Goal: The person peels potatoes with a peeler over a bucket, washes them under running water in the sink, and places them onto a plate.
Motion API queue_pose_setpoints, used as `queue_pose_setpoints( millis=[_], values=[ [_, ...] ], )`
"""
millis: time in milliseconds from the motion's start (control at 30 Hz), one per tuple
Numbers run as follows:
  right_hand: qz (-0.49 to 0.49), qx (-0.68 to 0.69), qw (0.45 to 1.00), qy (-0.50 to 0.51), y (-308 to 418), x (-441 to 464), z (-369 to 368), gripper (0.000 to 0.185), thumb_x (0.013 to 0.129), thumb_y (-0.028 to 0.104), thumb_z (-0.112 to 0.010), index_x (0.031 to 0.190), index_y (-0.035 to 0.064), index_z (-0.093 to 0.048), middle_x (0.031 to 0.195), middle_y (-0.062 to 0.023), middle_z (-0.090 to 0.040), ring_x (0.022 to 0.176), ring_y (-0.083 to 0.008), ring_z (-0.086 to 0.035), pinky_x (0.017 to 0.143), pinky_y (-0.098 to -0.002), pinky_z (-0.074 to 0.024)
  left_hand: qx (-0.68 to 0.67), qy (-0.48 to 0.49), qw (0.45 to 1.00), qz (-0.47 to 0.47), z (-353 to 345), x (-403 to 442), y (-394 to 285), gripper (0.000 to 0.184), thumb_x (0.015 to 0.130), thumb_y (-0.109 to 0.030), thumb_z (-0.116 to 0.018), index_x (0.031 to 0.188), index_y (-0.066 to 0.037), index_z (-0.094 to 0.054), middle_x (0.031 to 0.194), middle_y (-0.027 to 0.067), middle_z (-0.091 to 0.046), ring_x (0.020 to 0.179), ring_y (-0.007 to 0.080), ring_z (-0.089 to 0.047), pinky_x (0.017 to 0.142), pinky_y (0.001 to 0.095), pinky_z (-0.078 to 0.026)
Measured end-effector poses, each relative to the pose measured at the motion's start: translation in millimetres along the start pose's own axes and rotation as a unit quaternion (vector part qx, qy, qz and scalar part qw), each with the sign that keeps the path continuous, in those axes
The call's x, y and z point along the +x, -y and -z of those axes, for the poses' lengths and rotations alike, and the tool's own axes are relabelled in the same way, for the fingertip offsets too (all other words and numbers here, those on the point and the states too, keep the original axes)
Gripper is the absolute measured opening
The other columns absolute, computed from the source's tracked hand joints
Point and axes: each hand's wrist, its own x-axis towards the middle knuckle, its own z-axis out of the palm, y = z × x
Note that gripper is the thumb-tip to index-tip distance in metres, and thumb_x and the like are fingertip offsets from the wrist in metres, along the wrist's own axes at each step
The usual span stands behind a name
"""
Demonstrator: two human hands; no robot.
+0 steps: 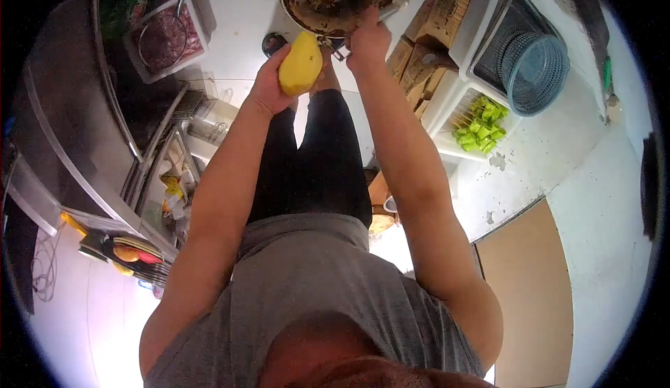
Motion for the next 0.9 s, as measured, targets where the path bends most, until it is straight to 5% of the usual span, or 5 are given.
queue_pose_setpoints(
  millis=[300, 400, 600, 767, 900],
  values=[
    [0.217, -0.277, 0.928, 0.123, -16.9, -23.2, -7.8, 0.031, 0.094, 0.031, -0.052, 0.084, 0.0015, -0.050, 0.066, -0.0060, -0.053, 0.051, -0.0140, -0.050, 0.046, -0.0275, -0.0425, 0.068, -0.120, 0.990, -0.013, -8.9, 7.3, 5.6, 0.047, 0.097, -0.039, -0.041, 0.127, -0.003, -0.046, 0.115, 0.0164, -0.059, 0.099, 0.0292, -0.061, 0.076, 0.0398, -0.054],
    [0.206, -0.208, 0.956, -0.009, -26.4, 51.0, -4.4, 0.030, 0.093, 0.031, -0.052, 0.086, 0.0015, -0.050, 0.065, -0.0051, -0.051, 0.051, -0.0146, -0.049, 0.047, -0.0275, -0.0424, 0.076, -0.109, 0.991, 0.000, -11.0, 3.0, 5.6, 0.048, 0.097, -0.040, -0.041, 0.128, -0.004, -0.046, 0.117, 0.0161, -0.058, 0.100, 0.0283, -0.061, 0.077, 0.0397, -0.053],
    [0.010, -0.082, 0.995, 0.063, 9.5, 3.3, -10.9, 0.029, 0.093, 0.031, -0.052, 0.087, 0.0020, -0.050, 0.066, -0.0043, -0.050, 0.053, -0.0150, -0.049, 0.046, -0.0259, -0.0409, 0.043, -0.063, 0.997, -0.016, -9.1, 2.1, 1.5, 0.051, 0.096, -0.044, -0.041, 0.130, -0.006, -0.045, 0.119, 0.0163, -0.057, 0.102, 0.0284, -0.060, 0.077, 0.0396, -0.053],
    [0.130, -0.248, 0.951, 0.131, -7.1, -21.0, -12.7, 0.036, 0.093, 0.036, -0.050, 0.083, 0.0006, -0.050, 0.067, -0.0069, -0.051, 0.055, -0.0127, -0.050, 0.047, -0.0255, -0.0402, 0.036, -0.089, 0.995, -0.008, -4.3, 7.7, 5.9, 0.052, 0.096, -0.046, -0.039, 0.130, -0.007, -0.045, 0.116, 0.0176, -0.058, 0.099, 0.0307, -0.060, 0.077, 0.0405, -0.053],
    [0.123, -0.024, 0.992, 0.027, 12.9, 22.2, -15.4, 0.038, 0.092, 0.036, -0.050, 0.080, 0.0001, -0.049, 0.064, -0.0061, -0.050, 0.051, -0.0135, -0.047, 0.044, -0.0268, -0.0381, 0.032, -0.037, 0.999, 0.018, 0.6, -3.1, 1.8, 0.052, 0.096, -0.045, -0.039, 0.129, -0.006, -0.045, 0.112, 0.0197, -0.059, 0.095, 0.0309, -0.061, 0.078, 0.0414, -0.053]
  ],
)
